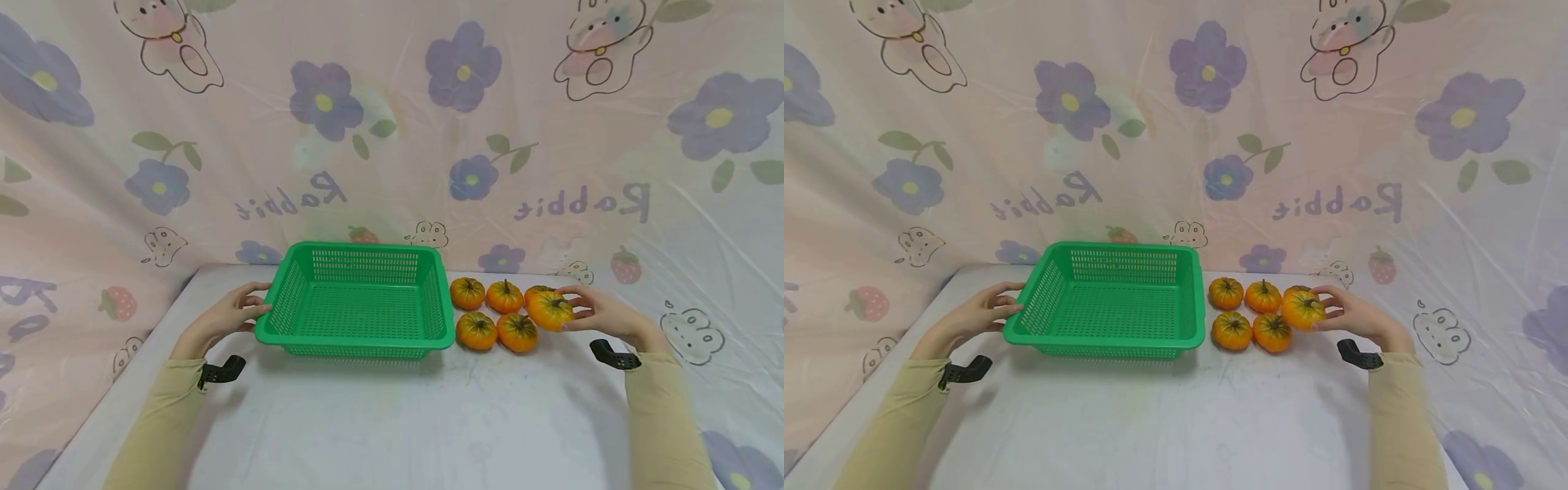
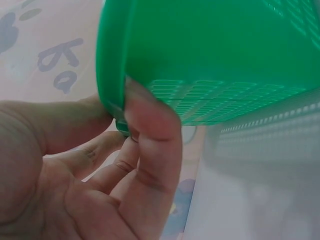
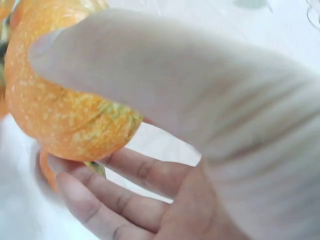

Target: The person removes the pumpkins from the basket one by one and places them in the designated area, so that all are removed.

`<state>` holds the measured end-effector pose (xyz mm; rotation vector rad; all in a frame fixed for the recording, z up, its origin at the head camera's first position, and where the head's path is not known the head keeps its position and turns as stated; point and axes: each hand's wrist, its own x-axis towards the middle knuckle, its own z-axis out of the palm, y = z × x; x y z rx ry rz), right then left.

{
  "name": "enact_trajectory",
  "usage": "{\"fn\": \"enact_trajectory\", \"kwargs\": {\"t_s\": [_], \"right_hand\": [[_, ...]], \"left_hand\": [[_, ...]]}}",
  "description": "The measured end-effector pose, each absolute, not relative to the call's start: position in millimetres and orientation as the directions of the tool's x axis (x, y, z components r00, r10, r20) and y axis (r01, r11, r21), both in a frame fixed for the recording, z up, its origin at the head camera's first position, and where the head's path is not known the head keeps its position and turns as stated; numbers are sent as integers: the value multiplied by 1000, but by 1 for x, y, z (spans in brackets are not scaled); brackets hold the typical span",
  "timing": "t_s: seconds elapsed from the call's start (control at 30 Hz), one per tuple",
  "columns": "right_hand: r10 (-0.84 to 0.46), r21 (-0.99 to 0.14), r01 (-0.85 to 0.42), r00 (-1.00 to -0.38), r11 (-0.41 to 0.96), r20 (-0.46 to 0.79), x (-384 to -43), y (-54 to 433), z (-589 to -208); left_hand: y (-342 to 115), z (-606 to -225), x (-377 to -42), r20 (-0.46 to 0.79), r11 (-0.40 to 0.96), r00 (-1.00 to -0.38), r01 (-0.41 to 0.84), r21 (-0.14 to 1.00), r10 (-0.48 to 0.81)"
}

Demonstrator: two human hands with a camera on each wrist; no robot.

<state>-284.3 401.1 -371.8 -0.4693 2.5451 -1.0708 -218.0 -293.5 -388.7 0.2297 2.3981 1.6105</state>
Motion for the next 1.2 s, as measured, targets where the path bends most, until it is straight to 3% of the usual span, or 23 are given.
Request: {"fn": "enact_trajectory", "kwargs": {"t_s": [0.4,1.2], "right_hand": [[-388,-738,-100,-892,667,-230,-271,438,-389],[-358,-753,38,-864,657,-355,-277,442,-431]], "left_hand": [[-293,-387,-217,-111,378,-959,-4,926,260],[-294,-391,-219,-110,342,-955,-10,939,274]]}}
